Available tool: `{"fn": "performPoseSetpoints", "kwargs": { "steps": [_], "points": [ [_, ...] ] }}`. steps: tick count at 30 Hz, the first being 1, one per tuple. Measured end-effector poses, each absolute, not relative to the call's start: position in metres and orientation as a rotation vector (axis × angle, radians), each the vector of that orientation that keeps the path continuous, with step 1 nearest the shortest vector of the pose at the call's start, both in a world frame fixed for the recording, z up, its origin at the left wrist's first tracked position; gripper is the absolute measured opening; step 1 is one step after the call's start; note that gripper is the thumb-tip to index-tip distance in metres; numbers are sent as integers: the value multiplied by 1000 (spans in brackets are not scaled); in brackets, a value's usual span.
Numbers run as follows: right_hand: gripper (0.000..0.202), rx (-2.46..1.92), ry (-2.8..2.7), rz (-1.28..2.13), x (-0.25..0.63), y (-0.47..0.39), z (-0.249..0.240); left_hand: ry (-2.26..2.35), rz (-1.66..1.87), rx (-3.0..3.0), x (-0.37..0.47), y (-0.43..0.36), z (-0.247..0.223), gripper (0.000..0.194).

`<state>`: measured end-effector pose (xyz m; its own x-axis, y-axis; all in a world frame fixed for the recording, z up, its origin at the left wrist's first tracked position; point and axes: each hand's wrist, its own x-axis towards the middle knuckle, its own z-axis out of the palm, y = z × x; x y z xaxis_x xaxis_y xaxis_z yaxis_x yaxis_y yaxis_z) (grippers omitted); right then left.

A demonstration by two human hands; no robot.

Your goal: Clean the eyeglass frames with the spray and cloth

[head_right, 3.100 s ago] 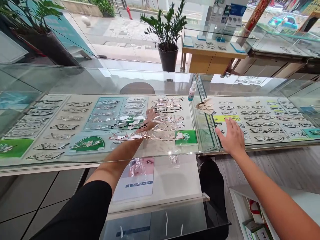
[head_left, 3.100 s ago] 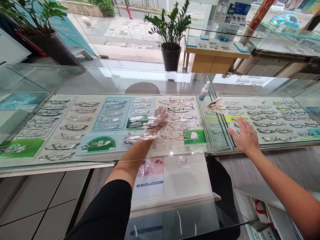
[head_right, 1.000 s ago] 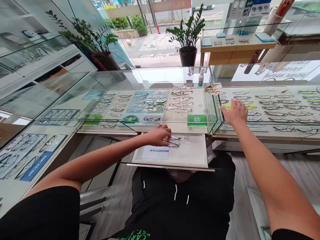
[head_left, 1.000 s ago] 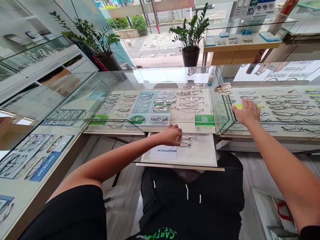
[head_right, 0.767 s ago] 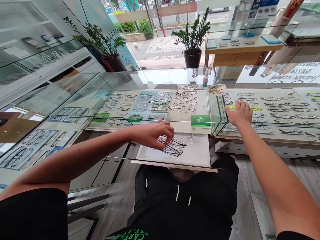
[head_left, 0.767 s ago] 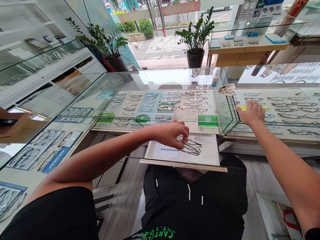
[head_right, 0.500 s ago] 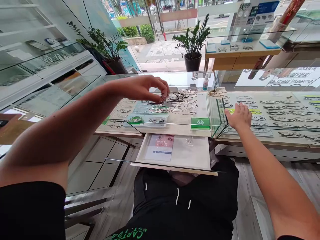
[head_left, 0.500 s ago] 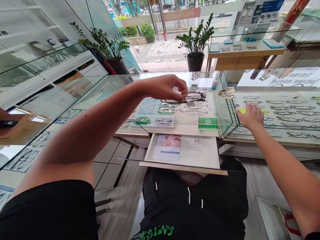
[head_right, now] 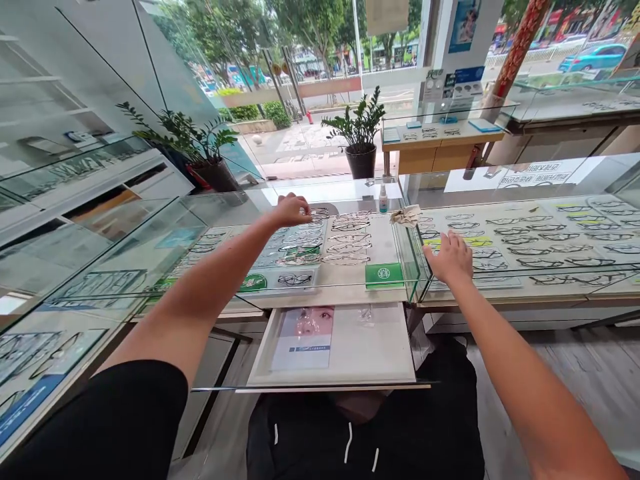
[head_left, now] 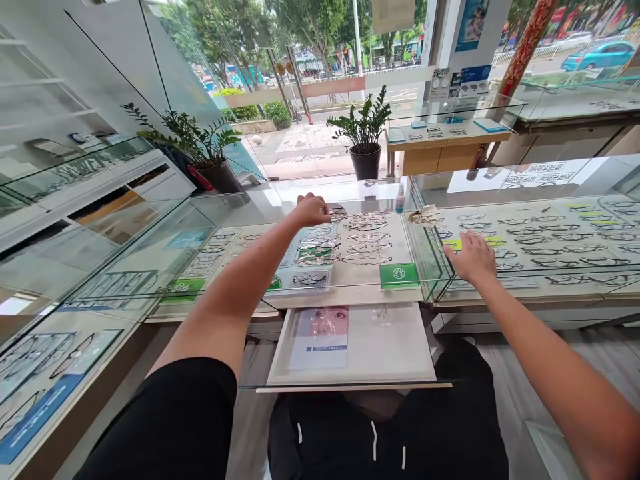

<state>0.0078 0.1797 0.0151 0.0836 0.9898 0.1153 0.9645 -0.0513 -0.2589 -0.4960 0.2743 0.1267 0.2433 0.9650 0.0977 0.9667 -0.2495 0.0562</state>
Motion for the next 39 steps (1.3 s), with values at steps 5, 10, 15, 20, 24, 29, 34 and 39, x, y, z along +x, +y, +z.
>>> {"fn": "performPoseSetpoints", "kwargs": {
  "steps": [5, 10, 15, 20, 24, 29, 34, 39],
  "points": [
    [87, -2105, -1944, 130, 7, 179, 13, -1910, -159, -2428, -506, 288, 99, 15],
    [90, -2108, -1954, 155, 6, 177, 17, -1904, -66, -2462, -514, 295, 85, 17],
    [90, -2135, -1946, 171, 4, 174, 23, -1898, 5, -2508, -523, 295, 83, 23],
    [88, -2137, -1950, 171, 4, 174, 23, -1851, 84, -2530, -528, 289, 88, 30],
    [88, -2128, -1942, 162, 6, 176, 19, -1865, 126, -2534, -530, 282, 93, 38],
    [86, -2078, -1932, 144, 8, 178, 13, -1879, 39, -2496, -531, 275, 95, 42],
    [85, -2068, -1925, 143, 9, 180, 9, -1879, -128, -2422, -530, 275, 93, 37],
    [88, -2085, -1952, 152, 9, 179, 12, -1877, -140, -2461, -529, 281, 89, 37]
  ]
}}
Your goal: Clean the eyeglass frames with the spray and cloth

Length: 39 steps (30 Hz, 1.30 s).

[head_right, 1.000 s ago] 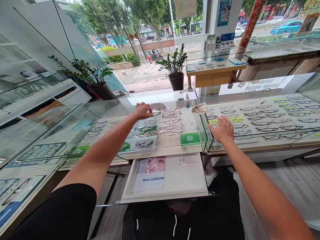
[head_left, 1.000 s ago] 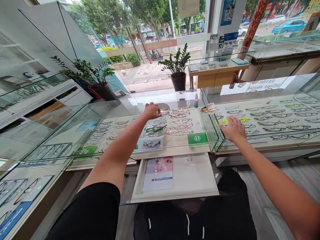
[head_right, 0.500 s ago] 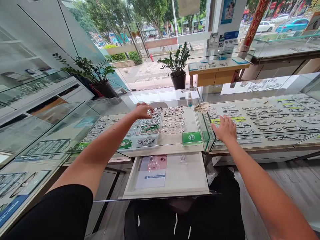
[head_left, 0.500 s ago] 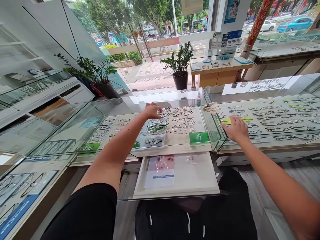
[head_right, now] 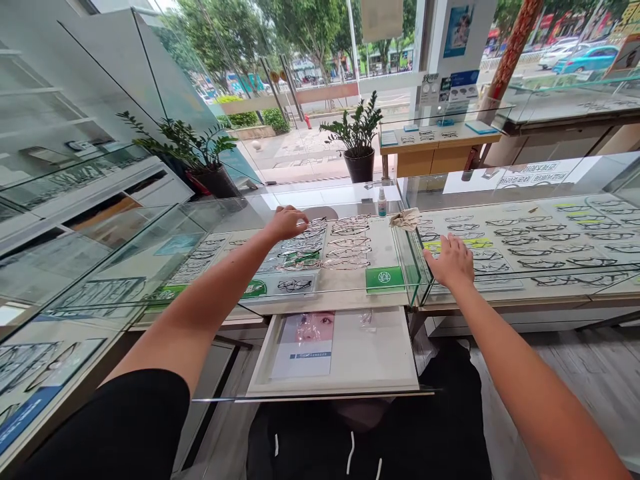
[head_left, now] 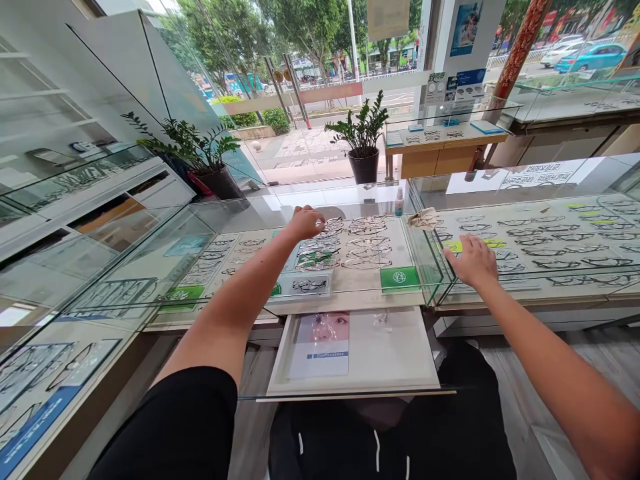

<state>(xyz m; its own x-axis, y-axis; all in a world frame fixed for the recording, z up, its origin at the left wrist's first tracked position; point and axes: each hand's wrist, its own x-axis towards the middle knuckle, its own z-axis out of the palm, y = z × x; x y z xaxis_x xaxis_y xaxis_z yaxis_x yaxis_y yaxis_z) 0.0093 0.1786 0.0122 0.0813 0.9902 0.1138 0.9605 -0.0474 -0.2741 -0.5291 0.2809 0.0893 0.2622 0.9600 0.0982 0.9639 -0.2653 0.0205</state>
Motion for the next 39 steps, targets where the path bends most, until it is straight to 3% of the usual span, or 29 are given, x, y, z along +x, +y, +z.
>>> {"fn": "performPoseSetpoints", "kwargs": {
  "steps": [39],
  "points": [
    [86, -2088, -1927, 148, 7, 177, 15, -1979, -222, -2488, -538, 288, 86, 23]
  ]
}}
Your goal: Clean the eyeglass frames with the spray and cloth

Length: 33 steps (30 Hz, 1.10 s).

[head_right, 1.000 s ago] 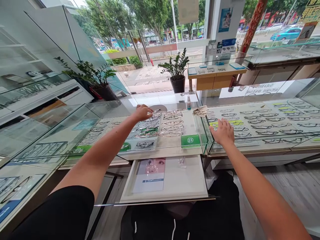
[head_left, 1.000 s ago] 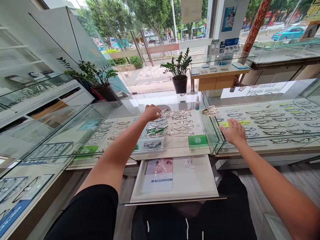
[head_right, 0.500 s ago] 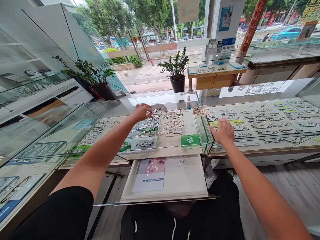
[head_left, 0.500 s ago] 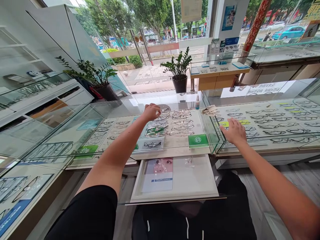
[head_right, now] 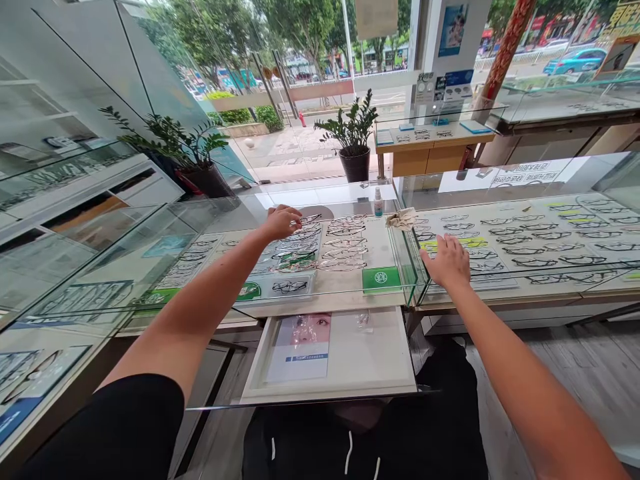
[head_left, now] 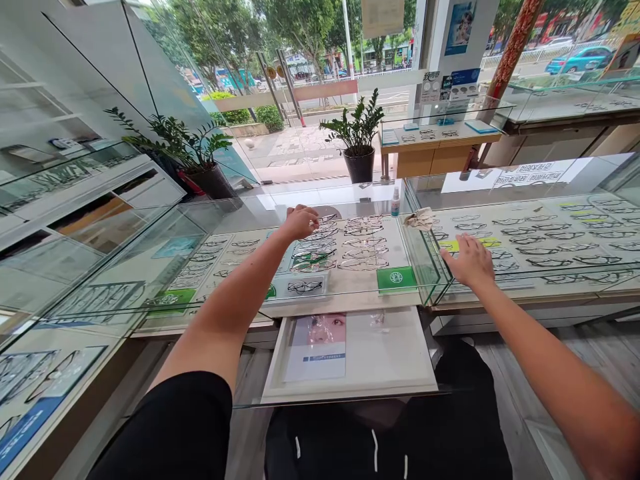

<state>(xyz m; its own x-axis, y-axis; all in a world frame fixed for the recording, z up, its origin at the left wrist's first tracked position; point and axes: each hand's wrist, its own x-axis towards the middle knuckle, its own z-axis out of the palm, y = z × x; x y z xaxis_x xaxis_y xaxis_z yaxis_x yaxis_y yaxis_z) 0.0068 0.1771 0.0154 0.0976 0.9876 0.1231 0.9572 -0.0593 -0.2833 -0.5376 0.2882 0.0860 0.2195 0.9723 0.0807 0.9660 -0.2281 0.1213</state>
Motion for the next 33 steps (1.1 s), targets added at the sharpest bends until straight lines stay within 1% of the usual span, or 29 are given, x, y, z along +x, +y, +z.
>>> {"fn": "performPoseSetpoints", "kwargs": {
  "steps": [9, 17, 22, 33],
  "points": [
    [85, -2073, -1918, 135, 7, 177, 14, 1945, 181, 2365, -538, 297, 85, 22],
    [86, -2109, -1932, 122, 5, 176, 18, 1998, 227, 2392, -536, 301, 86, 21],
    [87, -2120, -1948, 143, 5, 175, 20, 2050, 206, 2384, -533, 300, 86, 18],
    [86, -2063, -1908, 139, 6, 177, 14, 2091, 182, 2417, -530, 285, 88, 19]
  ]
}}
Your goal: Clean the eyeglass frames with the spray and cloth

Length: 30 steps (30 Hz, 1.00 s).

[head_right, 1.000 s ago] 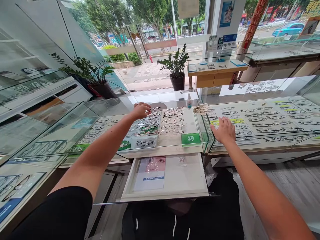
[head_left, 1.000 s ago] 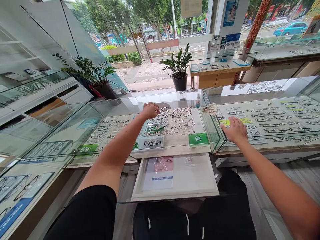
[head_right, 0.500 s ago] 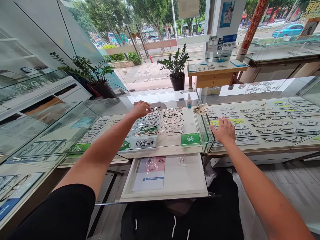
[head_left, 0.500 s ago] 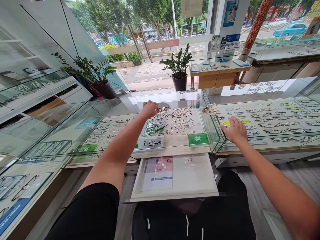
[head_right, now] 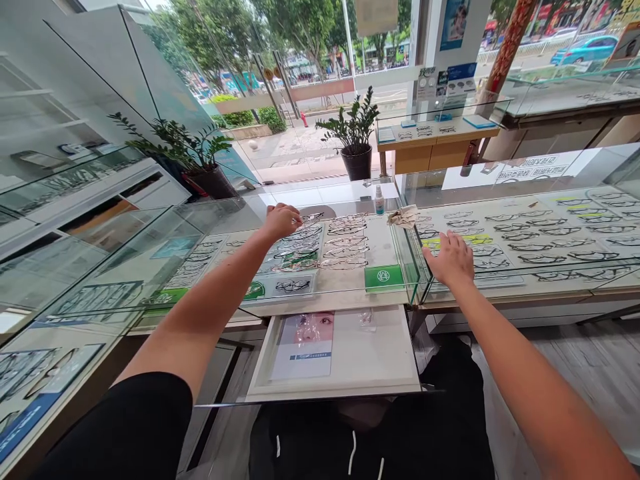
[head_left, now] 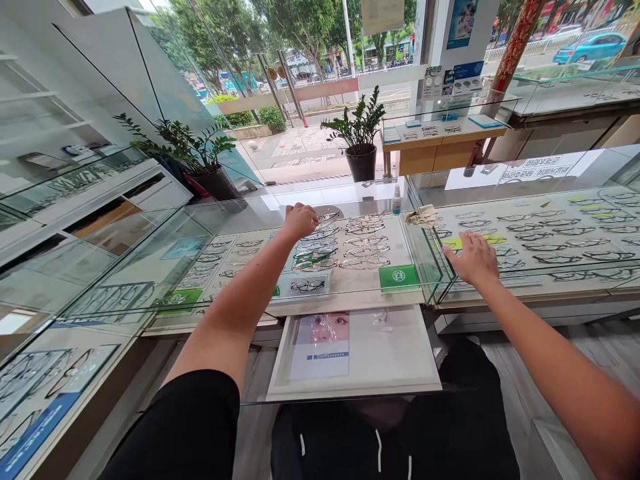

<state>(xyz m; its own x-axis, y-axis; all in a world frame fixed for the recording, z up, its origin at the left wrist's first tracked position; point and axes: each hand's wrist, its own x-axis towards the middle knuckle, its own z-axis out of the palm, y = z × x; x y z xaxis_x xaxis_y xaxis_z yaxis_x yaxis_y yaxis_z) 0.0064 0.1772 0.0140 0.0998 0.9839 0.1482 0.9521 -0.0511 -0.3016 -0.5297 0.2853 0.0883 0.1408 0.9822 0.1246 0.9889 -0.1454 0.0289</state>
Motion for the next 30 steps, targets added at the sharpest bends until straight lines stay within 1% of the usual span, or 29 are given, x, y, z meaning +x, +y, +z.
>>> {"fn": "performPoseSetpoints", "kwargs": {
  "steps": [10, 14, 16, 19, 20, 22, 26, 28, 30],
  "points": [
    [84, -2074, -1916, 114, 6, 177, 14, -2036, -210, -2345, -528, 283, 94, 18],
    [85, -2064, -1907, 121, 6, 176, 15, -2059, -152, -2358, -526, 275, 97, 19],
    [85, -2057, -1899, 128, 6, 176, 15, -2044, -168, -2333, -523, 269, 100, 25],
    [86, -2059, -1906, 144, 6, 176, 16, -1936, -369, -2255, -507, 251, 109, 37],
    [87, -2060, -1911, 148, 7, 176, 17, -1885, -462, -2231, -498, 242, 113, 38],
    [88, -2054, -1918, 145, 7, 176, 17, -1760, -633, -2257, -474, 217, 123, 33],
    [87, -2039, -1912, 126, 10, 178, 15, -1388, -886, -2669, -414, 143, 136, 25],
    [85, -2042, -1912, 125, 10, 178, 15, -1199, -931, -2942, -387, 101, 135, 20],
    [82, -2060, -1914, 127, 10, 178, 17, -1002, -849, -3257, -368, 63, 125, 22]
  ]
}}
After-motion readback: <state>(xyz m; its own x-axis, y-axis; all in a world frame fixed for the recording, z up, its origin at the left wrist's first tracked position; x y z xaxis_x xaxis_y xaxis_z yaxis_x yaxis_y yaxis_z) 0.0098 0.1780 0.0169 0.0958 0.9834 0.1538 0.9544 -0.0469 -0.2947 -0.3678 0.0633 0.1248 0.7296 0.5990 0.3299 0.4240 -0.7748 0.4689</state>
